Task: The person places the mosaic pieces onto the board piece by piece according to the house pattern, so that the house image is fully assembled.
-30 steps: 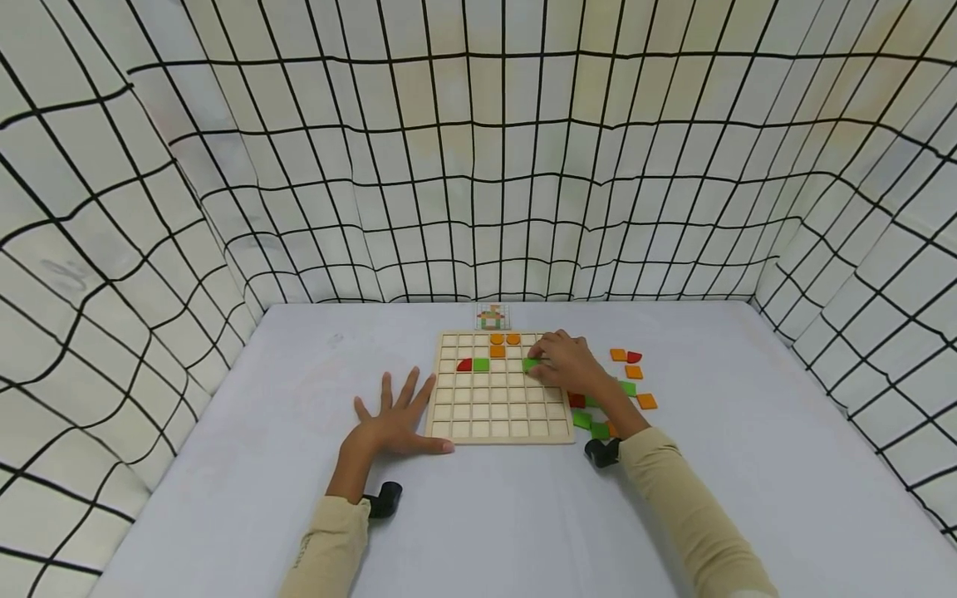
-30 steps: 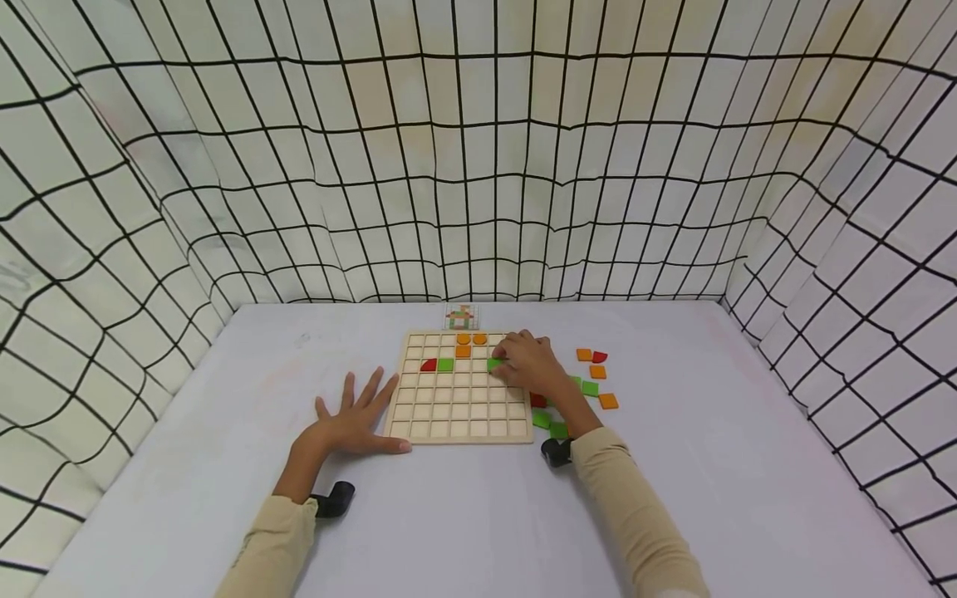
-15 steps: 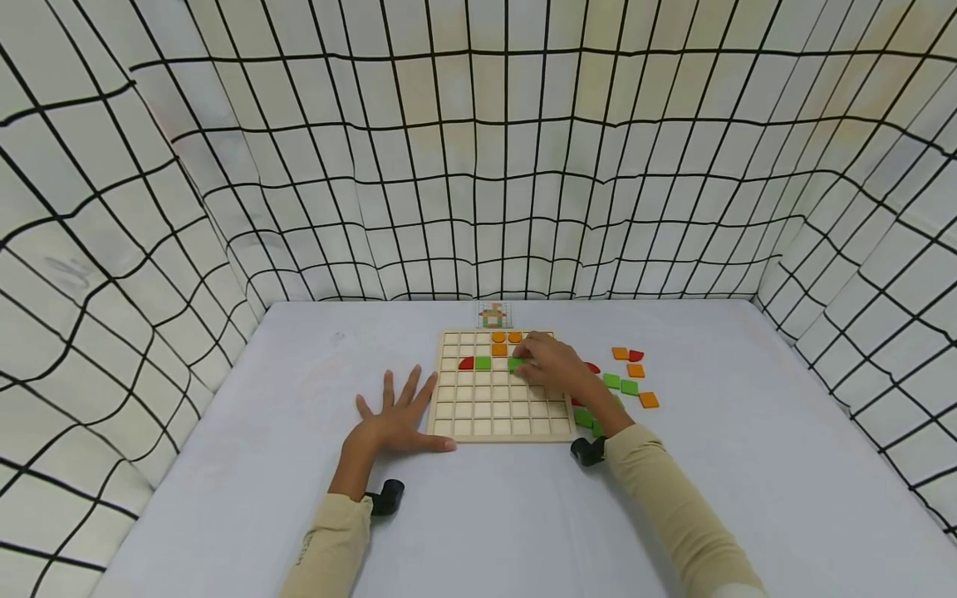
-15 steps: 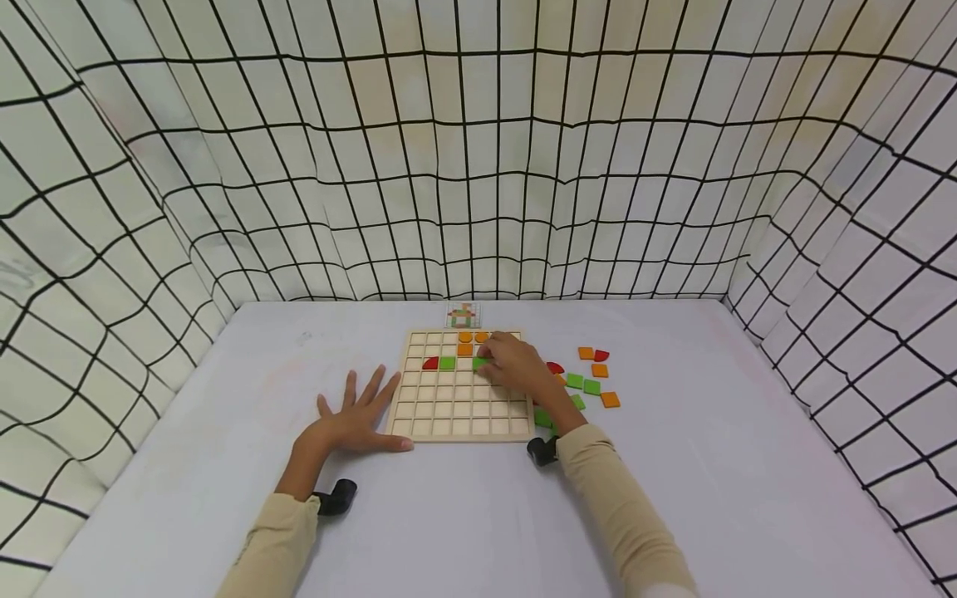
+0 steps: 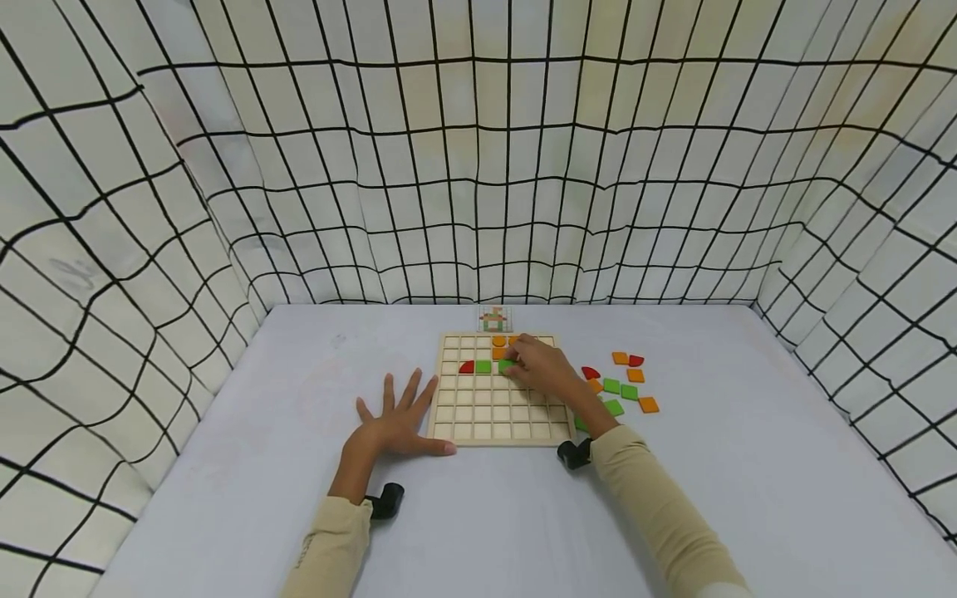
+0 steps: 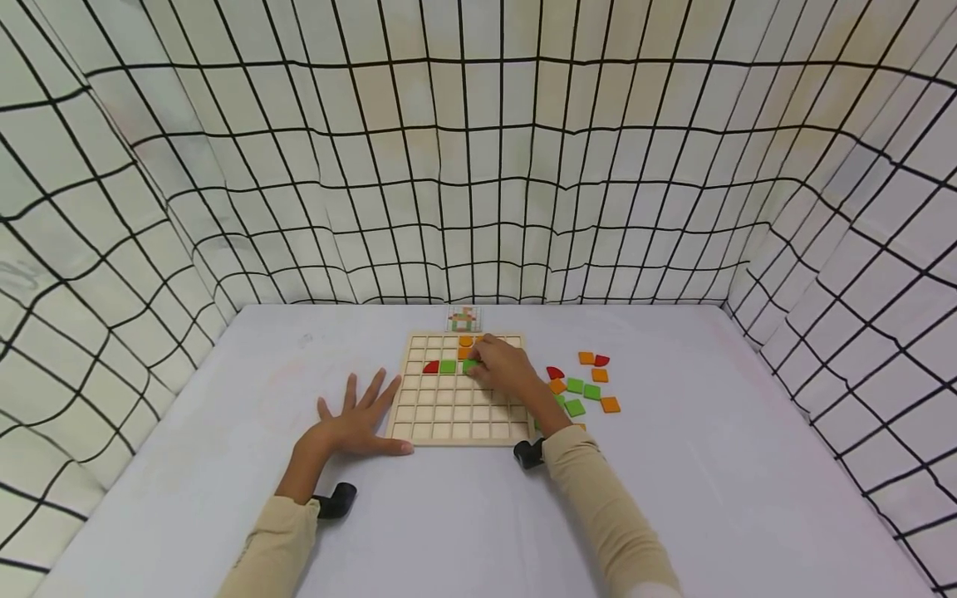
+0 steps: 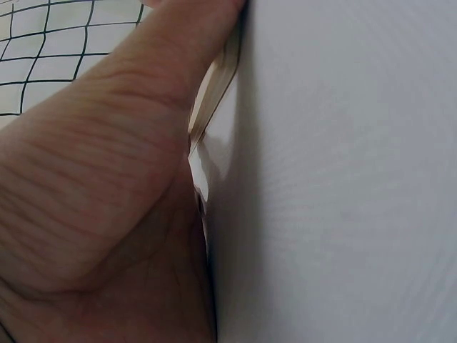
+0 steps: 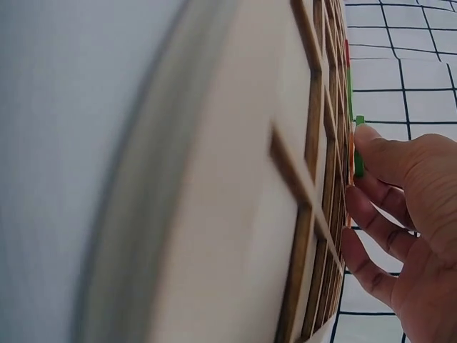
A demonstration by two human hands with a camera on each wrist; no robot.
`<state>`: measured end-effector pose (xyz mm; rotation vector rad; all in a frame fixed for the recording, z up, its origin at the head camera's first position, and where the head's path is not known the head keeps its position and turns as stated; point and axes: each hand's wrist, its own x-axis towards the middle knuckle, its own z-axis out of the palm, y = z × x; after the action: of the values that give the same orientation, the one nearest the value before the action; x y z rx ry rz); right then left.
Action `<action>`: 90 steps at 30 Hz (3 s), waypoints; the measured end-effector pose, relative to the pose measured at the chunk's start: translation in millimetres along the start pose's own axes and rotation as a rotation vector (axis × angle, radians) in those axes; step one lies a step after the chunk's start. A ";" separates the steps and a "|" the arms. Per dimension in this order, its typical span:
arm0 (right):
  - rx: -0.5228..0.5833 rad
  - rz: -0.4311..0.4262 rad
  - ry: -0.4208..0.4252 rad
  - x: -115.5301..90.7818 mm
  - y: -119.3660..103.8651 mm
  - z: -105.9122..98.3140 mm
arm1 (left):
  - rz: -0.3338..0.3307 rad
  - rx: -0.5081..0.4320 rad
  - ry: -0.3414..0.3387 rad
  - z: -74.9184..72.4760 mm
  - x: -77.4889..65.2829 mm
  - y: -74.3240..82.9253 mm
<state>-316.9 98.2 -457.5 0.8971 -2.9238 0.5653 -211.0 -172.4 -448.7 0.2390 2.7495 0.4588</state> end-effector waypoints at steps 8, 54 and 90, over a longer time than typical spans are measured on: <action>-0.028 -0.024 0.028 2.8 -2.7 3.6 | 0.002 -0.005 0.000 -0.6 -1.3 1.8; -0.008 0.018 -0.016 2.5 -12.8 -3.5 | 0.014 -0.017 0.011 -2.3 -3.4 3.2; 0.049 0.035 -0.012 -3.1 -6.2 -15.2 | -0.002 -0.011 -0.009 1.0 -1.3 0.5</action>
<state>-312.0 100.4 -441.7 0.8595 -2.9543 0.6378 -209.4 -171.9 -449.0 0.2349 2.7371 0.4713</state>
